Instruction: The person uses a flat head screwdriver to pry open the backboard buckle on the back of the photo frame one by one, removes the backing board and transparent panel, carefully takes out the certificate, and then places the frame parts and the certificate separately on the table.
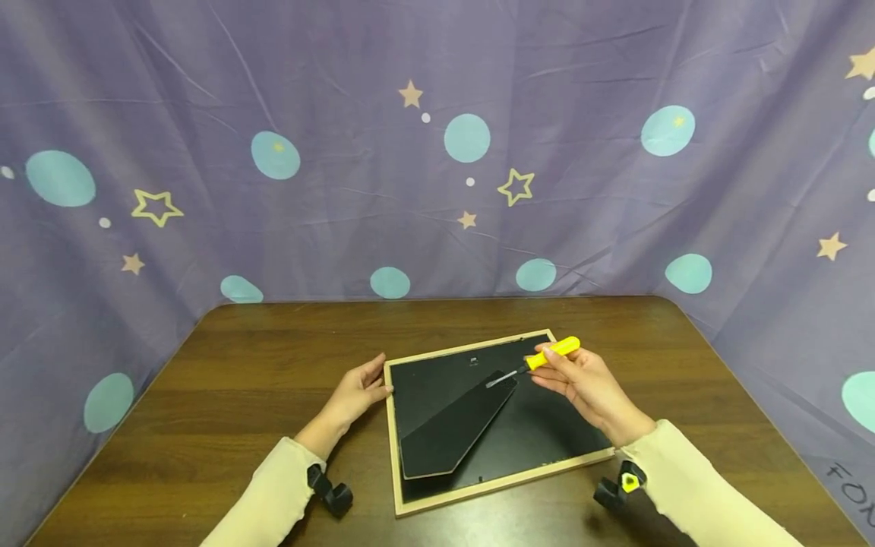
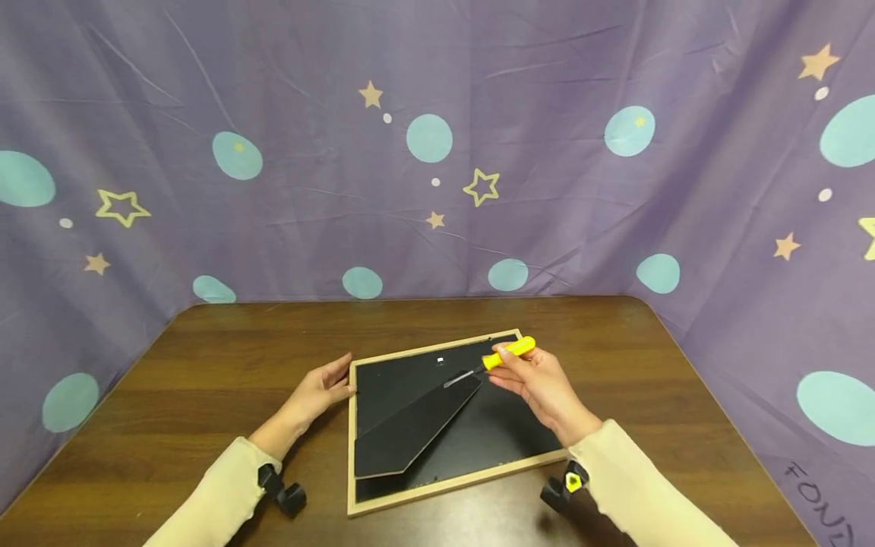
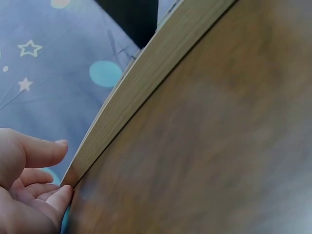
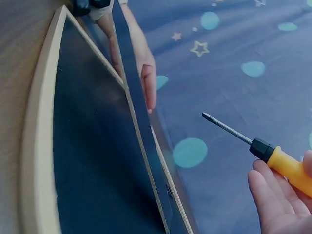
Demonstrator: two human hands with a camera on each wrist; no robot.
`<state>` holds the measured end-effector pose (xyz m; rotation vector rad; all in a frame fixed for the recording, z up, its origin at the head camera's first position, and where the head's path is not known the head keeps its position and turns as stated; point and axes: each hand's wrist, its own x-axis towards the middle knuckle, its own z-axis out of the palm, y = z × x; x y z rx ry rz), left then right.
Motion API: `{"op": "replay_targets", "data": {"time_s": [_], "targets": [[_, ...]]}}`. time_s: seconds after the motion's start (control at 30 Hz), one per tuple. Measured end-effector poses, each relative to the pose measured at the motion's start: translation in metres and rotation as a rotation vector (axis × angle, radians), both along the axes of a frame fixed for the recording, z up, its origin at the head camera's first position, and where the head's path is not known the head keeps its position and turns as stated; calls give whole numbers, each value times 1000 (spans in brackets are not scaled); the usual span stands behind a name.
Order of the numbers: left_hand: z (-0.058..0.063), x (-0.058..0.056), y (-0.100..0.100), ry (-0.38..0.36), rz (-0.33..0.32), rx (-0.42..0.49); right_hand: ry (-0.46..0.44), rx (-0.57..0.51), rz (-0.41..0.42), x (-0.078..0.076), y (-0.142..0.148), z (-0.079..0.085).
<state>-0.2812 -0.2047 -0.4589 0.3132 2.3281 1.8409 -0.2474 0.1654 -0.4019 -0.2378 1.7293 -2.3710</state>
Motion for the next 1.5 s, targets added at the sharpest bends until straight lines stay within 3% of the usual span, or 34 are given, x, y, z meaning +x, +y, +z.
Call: {"op": "replay_targets", "data": {"time_s": [0.33,0.67,1.07,1.3,1.5], "targets": [[-4,3,1,0,-117,-5,-9,83,47,-31,-58,-6],[0,-16,6,25,-222,-34,-21,80,32,-49,-81,-5],[-7,-36,17,0,-206,6,-118,52,4,-61,-107,-24],[-6,-35,21,-28,-143,33,-145,2,-68,-70,-110,-35],[-6,-32,21,-24,-156,24,-156,28,-65,-74,-111,-40]]}}
